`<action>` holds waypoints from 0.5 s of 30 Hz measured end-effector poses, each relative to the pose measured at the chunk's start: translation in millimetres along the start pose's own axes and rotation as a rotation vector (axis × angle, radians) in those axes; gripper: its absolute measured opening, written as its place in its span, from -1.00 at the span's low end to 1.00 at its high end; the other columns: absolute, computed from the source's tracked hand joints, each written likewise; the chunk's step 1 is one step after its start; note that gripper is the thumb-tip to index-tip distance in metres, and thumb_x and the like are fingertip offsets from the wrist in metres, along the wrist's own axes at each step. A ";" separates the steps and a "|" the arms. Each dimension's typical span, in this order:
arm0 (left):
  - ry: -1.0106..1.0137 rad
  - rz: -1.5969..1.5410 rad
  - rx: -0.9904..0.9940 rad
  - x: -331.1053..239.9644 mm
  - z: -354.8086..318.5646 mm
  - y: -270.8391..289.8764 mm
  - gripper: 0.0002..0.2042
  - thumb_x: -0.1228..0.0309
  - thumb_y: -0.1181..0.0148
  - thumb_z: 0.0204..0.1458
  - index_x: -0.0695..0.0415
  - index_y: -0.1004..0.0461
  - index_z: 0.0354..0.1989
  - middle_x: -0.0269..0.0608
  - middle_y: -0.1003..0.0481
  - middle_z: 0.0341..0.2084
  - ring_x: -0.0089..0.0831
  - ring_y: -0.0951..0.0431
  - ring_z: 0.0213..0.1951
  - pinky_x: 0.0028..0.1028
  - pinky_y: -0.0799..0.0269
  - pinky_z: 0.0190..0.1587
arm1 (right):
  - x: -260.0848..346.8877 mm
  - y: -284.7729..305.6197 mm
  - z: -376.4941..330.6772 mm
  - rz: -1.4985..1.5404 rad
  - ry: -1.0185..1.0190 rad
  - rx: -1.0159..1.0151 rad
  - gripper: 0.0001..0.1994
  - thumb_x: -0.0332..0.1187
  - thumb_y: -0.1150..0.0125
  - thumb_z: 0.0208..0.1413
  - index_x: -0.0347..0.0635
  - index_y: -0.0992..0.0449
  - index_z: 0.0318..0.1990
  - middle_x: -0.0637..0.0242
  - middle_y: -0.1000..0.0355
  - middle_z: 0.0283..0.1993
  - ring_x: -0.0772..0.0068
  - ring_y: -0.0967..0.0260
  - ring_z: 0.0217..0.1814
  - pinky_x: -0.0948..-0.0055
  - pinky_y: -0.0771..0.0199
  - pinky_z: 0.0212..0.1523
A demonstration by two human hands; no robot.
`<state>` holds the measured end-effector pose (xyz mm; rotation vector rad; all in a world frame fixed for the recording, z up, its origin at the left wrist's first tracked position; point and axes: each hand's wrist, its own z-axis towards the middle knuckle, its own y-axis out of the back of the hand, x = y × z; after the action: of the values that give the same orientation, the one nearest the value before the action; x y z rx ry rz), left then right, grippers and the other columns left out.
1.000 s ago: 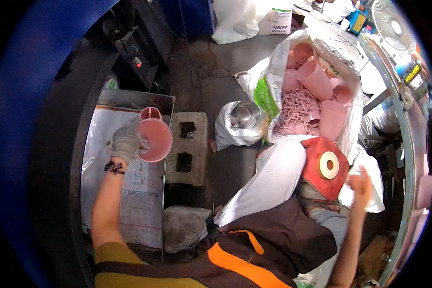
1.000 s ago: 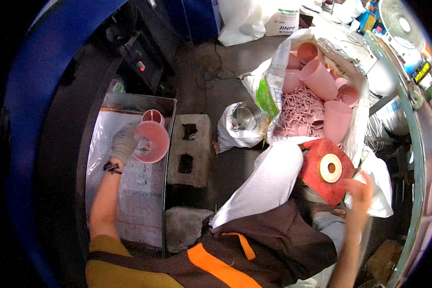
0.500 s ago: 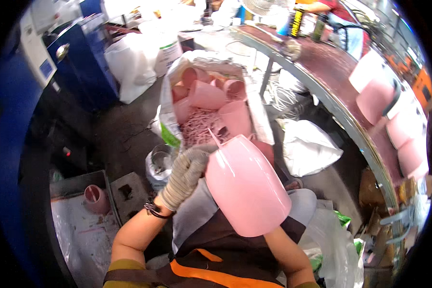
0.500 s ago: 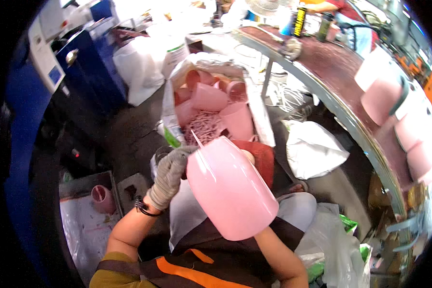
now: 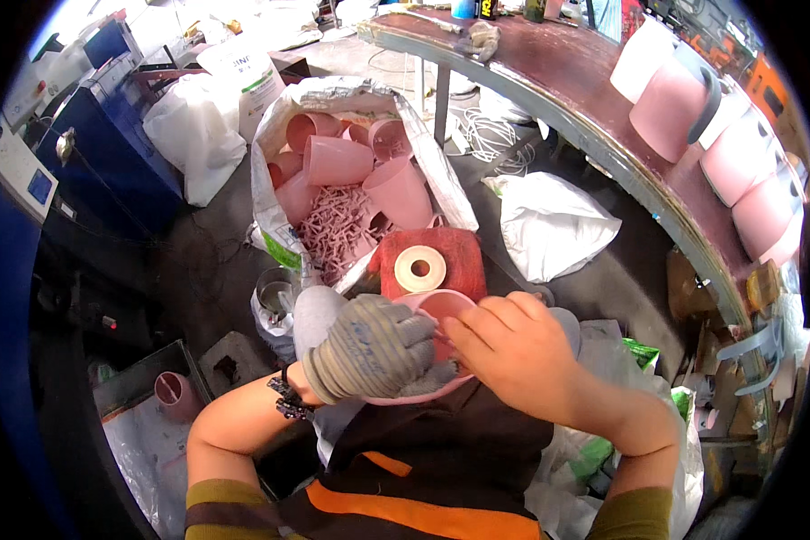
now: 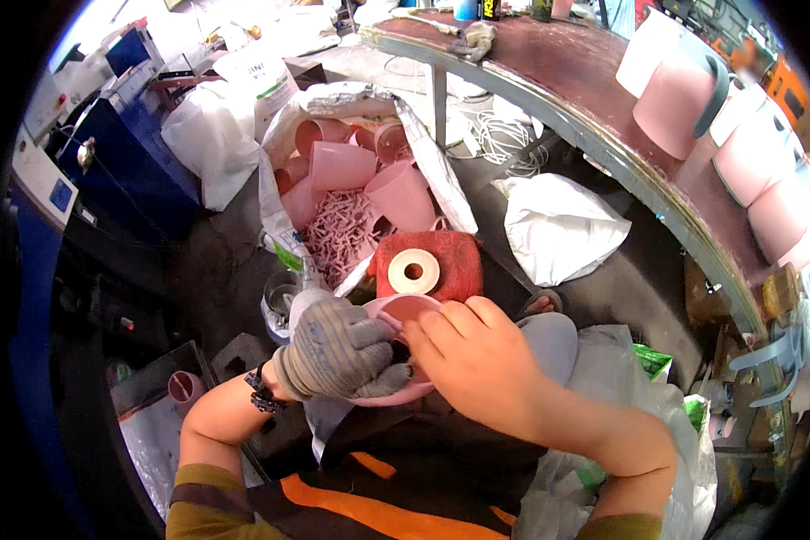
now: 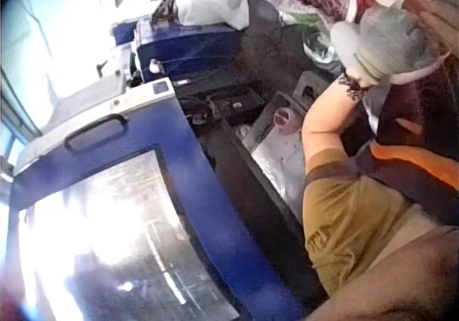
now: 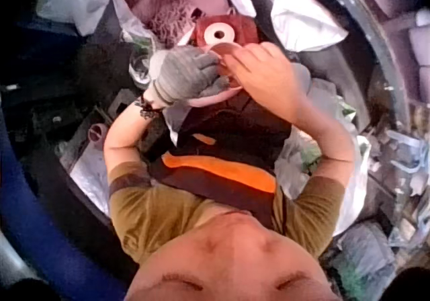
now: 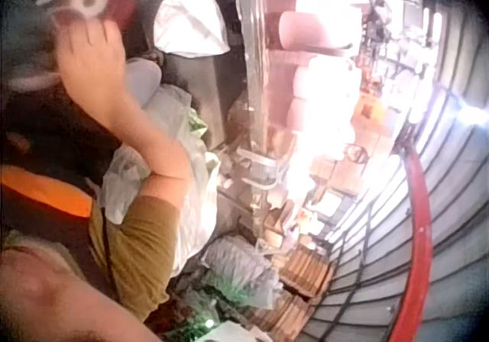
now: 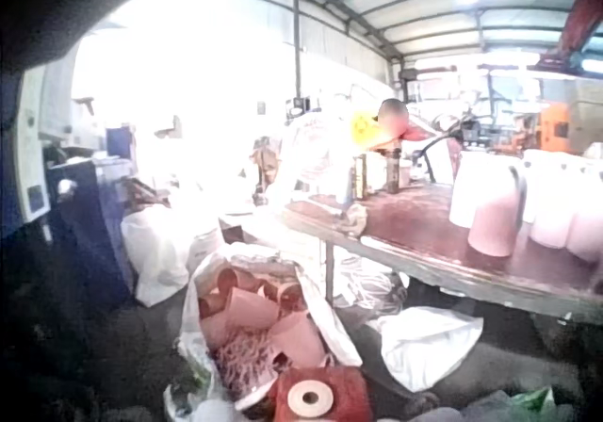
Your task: The person attaches lids to pink pitchers, presses them down to secure them, and wipes the pitchers with a cloth.
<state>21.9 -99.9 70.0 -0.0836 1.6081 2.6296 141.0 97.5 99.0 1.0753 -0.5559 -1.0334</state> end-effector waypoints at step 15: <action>0.519 -0.510 -0.256 52.5 -85.3 54.3 -0.84 0.32 -0.18 -0.08 0.08 -0.52 -0.61 -0.22 -0.45 -0.59 -0.20 -0.47 -0.51 -0.27 -0.32 -0.47 | -32.0 6.2 -68.4 0.518 -0.332 -0.706 -0.77 -0.23 -0.03 0.23 -0.22 -0.43 -0.31 0.24 -0.36 -0.37 0.34 -0.38 -0.32 0.31 -0.41 -0.28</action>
<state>-33.2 -199.4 75.3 -1.1032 1.1122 2.4805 183.8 157.0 79.8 0.1171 -0.6229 -0.8416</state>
